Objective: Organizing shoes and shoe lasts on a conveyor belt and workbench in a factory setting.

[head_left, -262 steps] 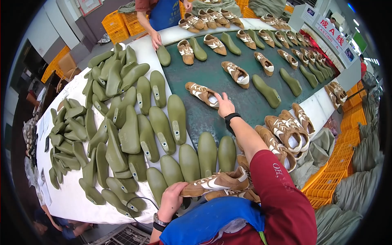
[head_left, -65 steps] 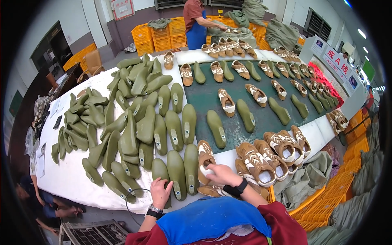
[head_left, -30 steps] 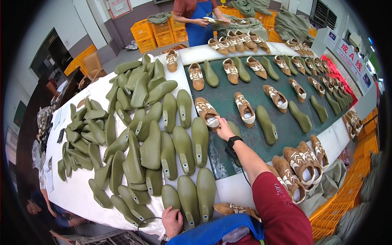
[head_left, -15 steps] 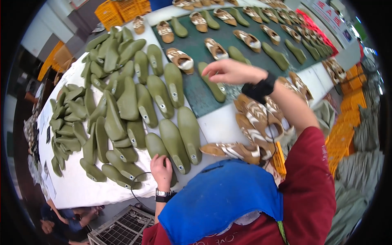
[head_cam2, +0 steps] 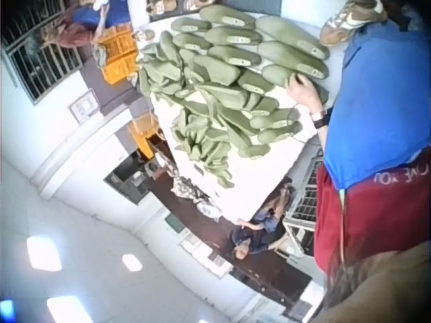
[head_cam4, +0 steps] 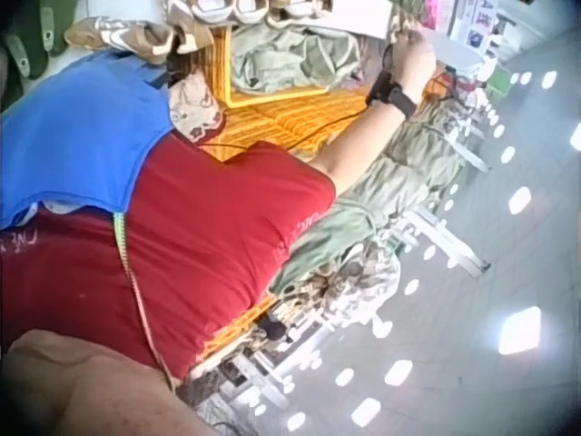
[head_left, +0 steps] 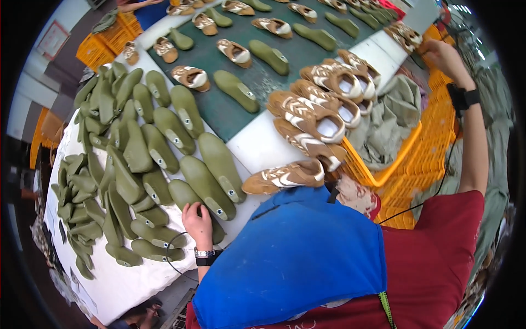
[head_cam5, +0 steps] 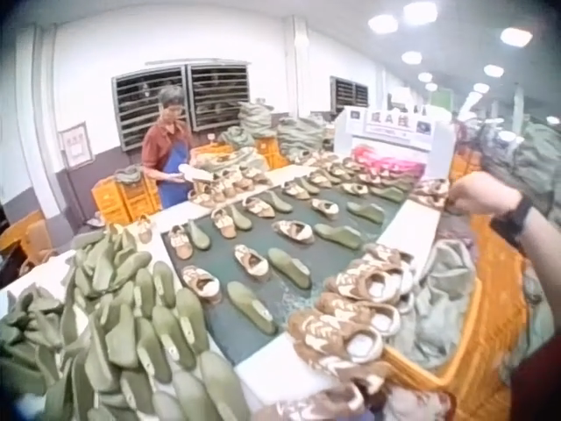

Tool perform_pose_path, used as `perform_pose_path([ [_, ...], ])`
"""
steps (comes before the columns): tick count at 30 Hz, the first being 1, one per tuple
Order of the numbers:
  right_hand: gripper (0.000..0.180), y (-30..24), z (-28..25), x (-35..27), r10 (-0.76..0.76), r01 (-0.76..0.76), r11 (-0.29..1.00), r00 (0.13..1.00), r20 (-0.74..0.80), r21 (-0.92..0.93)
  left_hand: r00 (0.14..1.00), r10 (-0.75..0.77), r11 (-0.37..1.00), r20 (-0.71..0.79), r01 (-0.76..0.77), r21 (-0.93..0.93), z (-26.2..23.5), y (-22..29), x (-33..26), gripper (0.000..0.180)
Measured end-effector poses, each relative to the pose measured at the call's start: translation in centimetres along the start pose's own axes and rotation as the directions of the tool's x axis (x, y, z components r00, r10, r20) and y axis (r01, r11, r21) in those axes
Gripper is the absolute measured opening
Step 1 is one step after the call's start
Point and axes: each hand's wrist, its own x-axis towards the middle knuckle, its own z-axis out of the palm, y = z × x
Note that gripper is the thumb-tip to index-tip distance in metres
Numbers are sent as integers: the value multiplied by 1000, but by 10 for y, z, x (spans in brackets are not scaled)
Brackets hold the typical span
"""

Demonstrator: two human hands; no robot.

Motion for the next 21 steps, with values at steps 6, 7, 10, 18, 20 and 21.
perform_pose_path([
  [6, 45, -193, 151, -108, -608, 121, 563, 731, 310, 818, 999, -8, 1000, 31, 8, 5, 7, 0, 3, 15],
  [7, 44, -205, 186, -130, -693, 294, 564, 677, 249, 771, 999, -3, 1000, 43, 4, -22, 13, 3, 6, 15],
  [10, 30, -233, 236, -163, -707, 343, 633, 623, 336, 695, 999, -19, 1000, 29, 19, -1, 8, -4, 0, 15],
  [18, 42, -273, 213, -138, -562, 278, 625, 809, 173, 729, 999, -22, 1000, 34, 22, 5, 2, -1, -4, 15],
  [20, 50, -280, 221, -145, -665, 366, 581, 728, 165, 727, 999, -24, 1000, 37, 24, 1, 3, -1, -2, 15],
  [21, 46, -280, 219, -147, -662, 362, 554, 737, 133, 749, 999, -22, 1000, 39, 22, 1, 4, -1, -2, 15],
])
